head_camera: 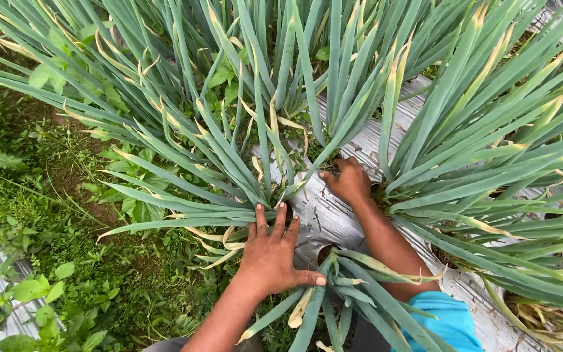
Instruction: The person squats between raised garden beds and removes weeds by hand from around the base of leek plants. The person pulls weeds from the soil and from between the plants, discarding them on the ground.
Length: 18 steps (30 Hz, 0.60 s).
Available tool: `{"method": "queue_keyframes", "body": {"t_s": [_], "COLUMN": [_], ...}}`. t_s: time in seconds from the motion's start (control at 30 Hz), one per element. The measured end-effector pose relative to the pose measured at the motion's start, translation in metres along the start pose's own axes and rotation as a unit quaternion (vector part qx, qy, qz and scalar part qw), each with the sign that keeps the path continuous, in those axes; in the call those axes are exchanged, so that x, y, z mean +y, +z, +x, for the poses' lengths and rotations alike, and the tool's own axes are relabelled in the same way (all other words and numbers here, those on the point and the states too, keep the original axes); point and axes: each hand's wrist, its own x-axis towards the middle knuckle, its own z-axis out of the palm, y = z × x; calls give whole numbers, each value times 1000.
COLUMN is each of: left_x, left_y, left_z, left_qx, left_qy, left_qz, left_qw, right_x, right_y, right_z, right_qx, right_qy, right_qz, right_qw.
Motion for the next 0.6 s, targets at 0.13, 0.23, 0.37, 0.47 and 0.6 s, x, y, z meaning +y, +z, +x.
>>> {"method": "queue_keyframes", "body": {"t_s": [0.13, 0.23, 0.37, 0.47, 0.6], "left_x": [-2, -5, -7, -8, -5], "left_y": [-3, -2, 0, 1, -4], "left_z": [1, 6, 9, 12, 6], "left_qx": [-8, 2, 12, 23, 2], "left_qy": [-3, 1, 9, 11, 7], "left_qz": [-6, -6, -15, -8, -6], "left_qw": [1000, 1000, 1000, 1000, 1000], "right_x": [-6, -4, 7, 0, -11], "right_y": [16, 24, 32, 22, 5], "right_z": [12, 20, 25, 18, 3], "right_qx": [-23, -13, 5, -13, -105], "right_qy": [34, 56, 23, 26, -22], "right_qz": [-30, 13, 37, 61, 90], "right_qw": [999, 998, 999, 998, 990]}}
